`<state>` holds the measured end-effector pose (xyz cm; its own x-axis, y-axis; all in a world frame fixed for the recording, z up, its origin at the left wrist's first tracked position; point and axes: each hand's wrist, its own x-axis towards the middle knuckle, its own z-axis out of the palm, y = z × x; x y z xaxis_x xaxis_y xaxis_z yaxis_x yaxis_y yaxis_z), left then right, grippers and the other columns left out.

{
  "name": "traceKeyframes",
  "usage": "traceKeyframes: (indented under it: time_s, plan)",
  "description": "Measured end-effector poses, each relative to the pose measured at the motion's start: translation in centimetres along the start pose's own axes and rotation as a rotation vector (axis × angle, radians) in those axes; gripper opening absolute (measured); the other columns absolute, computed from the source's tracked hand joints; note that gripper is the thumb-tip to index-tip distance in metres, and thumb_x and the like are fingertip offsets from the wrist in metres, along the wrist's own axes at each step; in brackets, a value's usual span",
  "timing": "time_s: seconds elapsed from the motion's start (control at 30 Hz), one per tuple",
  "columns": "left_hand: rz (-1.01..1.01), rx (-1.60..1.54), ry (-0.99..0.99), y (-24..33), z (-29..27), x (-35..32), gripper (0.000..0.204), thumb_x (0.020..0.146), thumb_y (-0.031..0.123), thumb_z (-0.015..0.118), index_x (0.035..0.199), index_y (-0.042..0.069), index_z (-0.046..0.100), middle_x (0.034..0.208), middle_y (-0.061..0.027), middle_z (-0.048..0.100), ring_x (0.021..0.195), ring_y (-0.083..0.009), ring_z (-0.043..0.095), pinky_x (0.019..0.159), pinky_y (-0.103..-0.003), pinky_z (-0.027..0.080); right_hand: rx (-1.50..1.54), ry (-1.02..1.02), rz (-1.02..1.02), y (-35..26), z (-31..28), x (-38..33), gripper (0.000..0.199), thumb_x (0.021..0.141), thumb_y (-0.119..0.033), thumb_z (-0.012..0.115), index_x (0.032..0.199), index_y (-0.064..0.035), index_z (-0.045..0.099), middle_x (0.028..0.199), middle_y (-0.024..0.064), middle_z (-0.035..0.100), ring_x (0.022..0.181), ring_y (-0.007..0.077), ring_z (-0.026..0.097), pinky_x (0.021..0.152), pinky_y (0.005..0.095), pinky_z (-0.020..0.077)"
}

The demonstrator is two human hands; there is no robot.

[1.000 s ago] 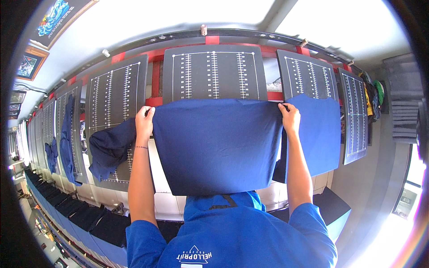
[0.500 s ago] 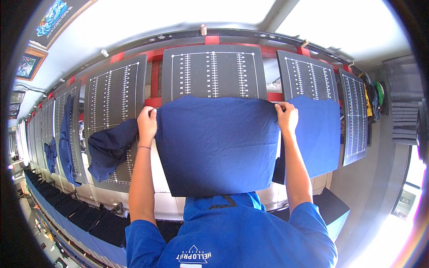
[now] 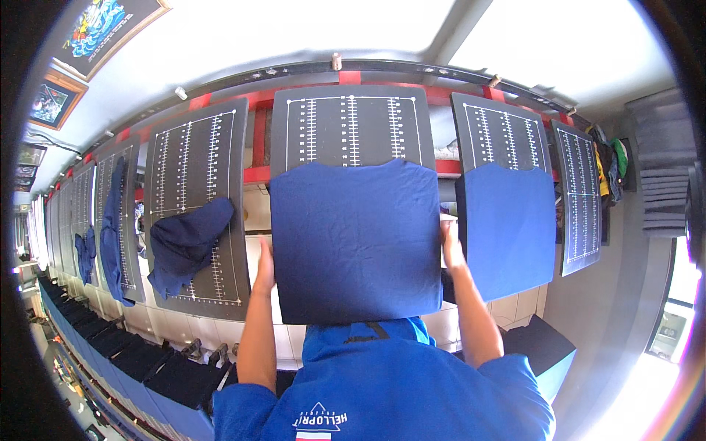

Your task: The person picks up dark navy blue garments from a stack, unfolds them, and stretches them individually over printing boards in a screen-printing facility.

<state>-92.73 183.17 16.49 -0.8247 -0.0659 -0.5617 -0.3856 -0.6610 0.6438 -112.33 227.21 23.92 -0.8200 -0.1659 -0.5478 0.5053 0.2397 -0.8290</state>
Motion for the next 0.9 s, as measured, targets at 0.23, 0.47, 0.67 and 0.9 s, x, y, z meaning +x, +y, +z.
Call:
traceKeyframes:
  time_s: [0.23,0.47,0.67,0.9]
  plan:
    - [-0.07,0.074,0.239,-7.4,-2.3,-8.8,0.055,0.104,0.047,0.043,0.131,0.001,0.057,0.124,-0.0116,0.065,0.11,-0.0214,0.063,0.096,-0.036,0.05,0.618,-0.095,0.456,18.8,-3.5,-9.0,0.049,0.096,-0.042,0.056,0.129,-0.0056,0.06,0.123,0.0111,0.066,0.114,0.0236,0.061,0.099,0.0426,0.0489]
    - [0.061,-0.115,0.393,-7.0,-3.0,-8.3,0.044,0.104,0.039,0.049,0.12,0.001,0.061,0.114,-0.0112,0.068,0.102,-0.0209,0.065,0.091,-0.035,0.052,0.681,-0.071,0.396,19.4,-5.2,-9.5,0.056,0.095,-0.049,0.059,0.132,-0.0074,0.058,0.128,0.0088,0.063,0.115,0.0242,0.06,0.101,0.0431,0.0464]
    - [0.111,-0.118,0.436,-6.1,-2.1,-8.3,0.044,0.104,0.04,0.049,0.118,0.001,0.062,0.112,-0.0116,0.069,0.097,-0.0215,0.067,0.086,-0.036,0.054,0.67,-0.116,0.475,19.4,-5.4,-9.2,0.055,0.098,-0.048,0.056,0.134,-0.0062,0.055,0.129,0.0096,0.062,0.114,0.023,0.061,0.1,0.0409,0.0473]
    - [0.013,0.035,0.323,-6.9,-2.5,-7.8,0.047,0.104,0.043,0.047,0.12,0.001,0.061,0.114,-0.0114,0.068,0.105,-0.0208,0.065,0.093,-0.034,0.051,0.268,-0.119,0.406,17.7,-4.7,-8.1,0.061,0.098,-0.055,0.051,0.133,-0.005,0.056,0.123,0.0104,0.064,0.107,0.0234,0.063,0.091,0.0417,0.0518]
